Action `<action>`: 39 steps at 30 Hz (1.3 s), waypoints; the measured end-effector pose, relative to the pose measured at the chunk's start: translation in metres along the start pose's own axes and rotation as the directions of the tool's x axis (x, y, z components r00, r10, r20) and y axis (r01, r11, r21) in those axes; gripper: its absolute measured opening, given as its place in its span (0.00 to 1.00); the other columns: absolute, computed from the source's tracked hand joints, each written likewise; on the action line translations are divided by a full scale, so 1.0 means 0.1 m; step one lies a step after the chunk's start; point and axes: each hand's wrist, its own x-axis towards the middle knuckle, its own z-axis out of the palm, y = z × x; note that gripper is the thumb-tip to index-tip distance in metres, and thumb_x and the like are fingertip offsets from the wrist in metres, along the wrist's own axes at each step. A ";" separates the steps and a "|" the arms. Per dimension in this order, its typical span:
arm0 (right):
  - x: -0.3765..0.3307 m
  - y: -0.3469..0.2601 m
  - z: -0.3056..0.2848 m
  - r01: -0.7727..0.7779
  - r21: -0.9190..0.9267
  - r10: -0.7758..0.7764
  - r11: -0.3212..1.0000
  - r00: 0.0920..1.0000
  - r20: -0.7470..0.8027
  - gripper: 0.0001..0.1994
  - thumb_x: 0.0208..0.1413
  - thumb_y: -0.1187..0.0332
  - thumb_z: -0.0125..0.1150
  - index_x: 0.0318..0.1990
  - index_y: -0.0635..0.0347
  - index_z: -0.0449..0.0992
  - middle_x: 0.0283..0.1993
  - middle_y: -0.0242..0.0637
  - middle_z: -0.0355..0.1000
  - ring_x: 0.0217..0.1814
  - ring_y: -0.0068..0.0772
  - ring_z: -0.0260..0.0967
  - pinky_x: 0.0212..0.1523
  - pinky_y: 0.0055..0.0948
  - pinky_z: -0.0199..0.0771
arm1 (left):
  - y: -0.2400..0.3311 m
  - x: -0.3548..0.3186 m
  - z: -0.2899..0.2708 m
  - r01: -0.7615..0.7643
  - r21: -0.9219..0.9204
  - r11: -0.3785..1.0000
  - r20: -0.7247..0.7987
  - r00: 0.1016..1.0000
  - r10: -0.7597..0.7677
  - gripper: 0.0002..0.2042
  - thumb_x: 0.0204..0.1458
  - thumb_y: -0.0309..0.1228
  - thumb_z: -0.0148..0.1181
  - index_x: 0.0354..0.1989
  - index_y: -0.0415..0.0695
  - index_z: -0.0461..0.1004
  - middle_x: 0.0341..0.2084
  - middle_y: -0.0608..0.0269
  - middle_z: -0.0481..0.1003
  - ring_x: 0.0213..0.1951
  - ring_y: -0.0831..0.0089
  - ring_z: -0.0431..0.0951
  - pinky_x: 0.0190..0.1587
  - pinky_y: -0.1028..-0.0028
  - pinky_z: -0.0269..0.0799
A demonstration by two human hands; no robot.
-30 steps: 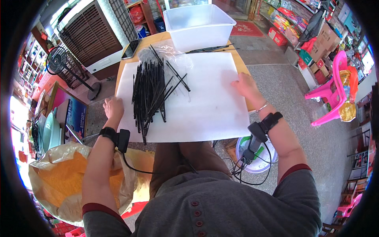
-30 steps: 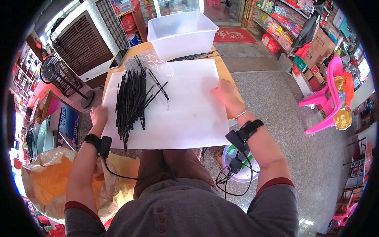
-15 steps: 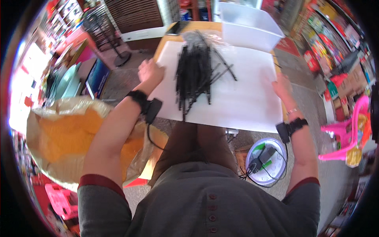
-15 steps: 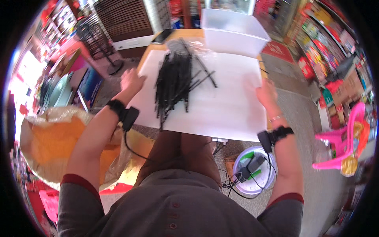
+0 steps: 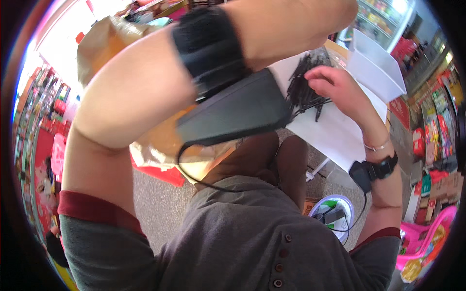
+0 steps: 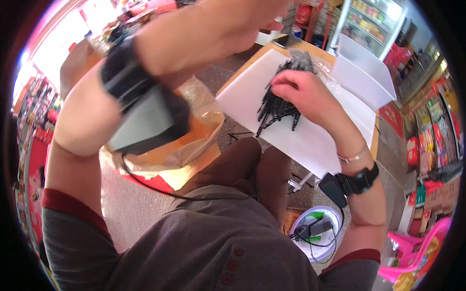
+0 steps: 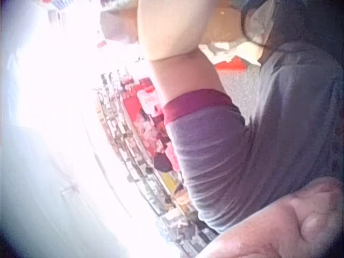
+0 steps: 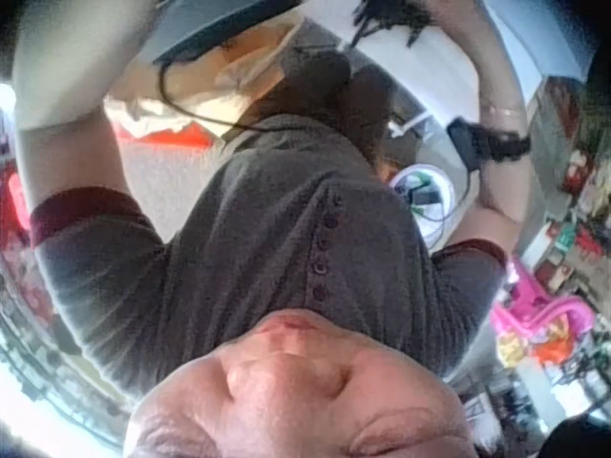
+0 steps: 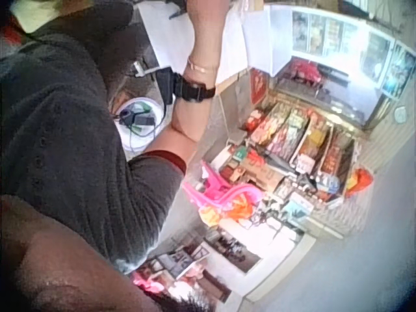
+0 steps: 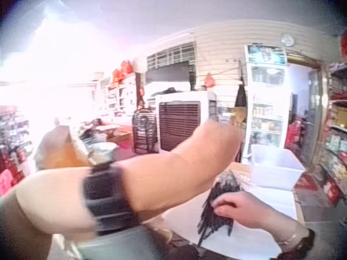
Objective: The recorder is sorting and organizing black plastic cable ties from a bag onto a table.
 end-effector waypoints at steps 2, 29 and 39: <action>0.32 -0.15 0.28 0.136 -0.052 -0.135 0.989 0.991 0.018 0.19 0.54 0.60 0.60 0.47 0.66 0.73 0.37 0.39 0.74 0.38 0.28 0.70 0.41 0.26 0.69 | 0.16 0.05 -0.46 0.272 0.165 0.948 0.438 0.841 -0.318 0.24 0.45 0.19 0.54 0.54 0.32 0.64 0.41 0.54 0.72 0.47 0.64 0.71 0.50 0.72 0.69; 1.08 -1.35 0.91 0.341 0.449 -0.341 0.826 0.936 -0.085 0.15 0.51 0.68 0.57 0.44 0.68 0.76 0.33 0.33 0.75 0.33 0.15 0.68 0.36 0.18 0.68 | 1.63 -3.06 -2.26 0.576 -0.811 -0.103 0.029 -0.136 -0.990 0.35 0.29 0.29 0.68 0.52 0.33 0.67 0.41 0.56 0.76 0.42 0.66 0.77 0.49 0.71 0.70; 3.21 -1.21 0.83 0.436 0.171 -0.346 0.883 0.853 -0.391 0.09 0.51 0.68 0.55 0.28 0.66 0.77 0.24 0.36 0.73 0.26 0.28 0.68 0.29 0.31 0.68 | -0.93 -2.39 -2.20 0.615 -0.786 0.068 -0.135 -0.063 -0.989 0.24 0.60 0.46 0.50 0.55 0.39 0.67 0.43 0.58 0.74 0.43 0.70 0.76 0.46 0.72 0.73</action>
